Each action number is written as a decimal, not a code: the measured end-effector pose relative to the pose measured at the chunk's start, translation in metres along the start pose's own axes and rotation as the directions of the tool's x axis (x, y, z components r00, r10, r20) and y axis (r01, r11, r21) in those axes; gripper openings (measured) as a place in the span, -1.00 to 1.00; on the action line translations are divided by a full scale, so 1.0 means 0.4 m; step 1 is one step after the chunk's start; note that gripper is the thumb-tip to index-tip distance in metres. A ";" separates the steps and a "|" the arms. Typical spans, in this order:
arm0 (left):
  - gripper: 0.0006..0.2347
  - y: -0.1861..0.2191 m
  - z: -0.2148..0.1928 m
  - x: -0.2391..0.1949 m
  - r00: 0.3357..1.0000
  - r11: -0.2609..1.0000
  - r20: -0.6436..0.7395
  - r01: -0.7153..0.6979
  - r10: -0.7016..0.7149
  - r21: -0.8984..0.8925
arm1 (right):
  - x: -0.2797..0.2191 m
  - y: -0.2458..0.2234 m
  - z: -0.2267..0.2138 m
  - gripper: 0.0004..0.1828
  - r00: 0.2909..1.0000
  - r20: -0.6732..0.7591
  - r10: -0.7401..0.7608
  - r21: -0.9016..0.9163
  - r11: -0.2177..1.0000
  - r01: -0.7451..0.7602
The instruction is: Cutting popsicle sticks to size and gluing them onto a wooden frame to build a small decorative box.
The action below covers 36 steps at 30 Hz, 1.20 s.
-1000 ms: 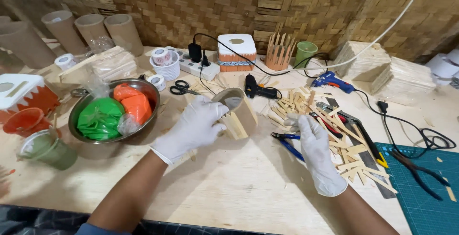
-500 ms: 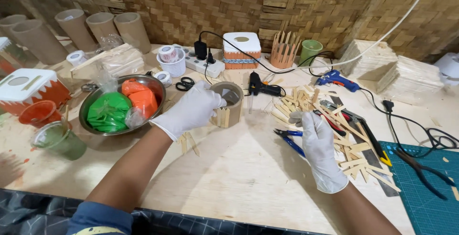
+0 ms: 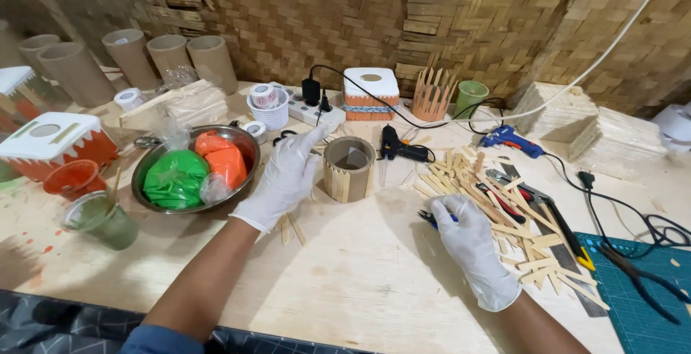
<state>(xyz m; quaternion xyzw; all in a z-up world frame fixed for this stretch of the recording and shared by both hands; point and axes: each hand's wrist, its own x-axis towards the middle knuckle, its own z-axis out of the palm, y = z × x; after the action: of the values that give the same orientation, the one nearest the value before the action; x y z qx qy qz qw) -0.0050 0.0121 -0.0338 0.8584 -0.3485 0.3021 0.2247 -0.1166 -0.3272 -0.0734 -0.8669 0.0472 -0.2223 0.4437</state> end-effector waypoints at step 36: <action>-0.53 0.144 0.036 0.130 0.848 0.986 0.520 0.019 -0.104 0.165 | 0.019 0.024 0.024 -0.89 0.995 0.039 0.087 -0.237 0.969 -0.076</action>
<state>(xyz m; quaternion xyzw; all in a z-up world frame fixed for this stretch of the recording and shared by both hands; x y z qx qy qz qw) -0.0121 -0.0586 0.0011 0.9337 -0.3447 0.0738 0.0632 -0.1044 -0.3279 -0.0834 -0.9158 0.0978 -0.1755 0.3478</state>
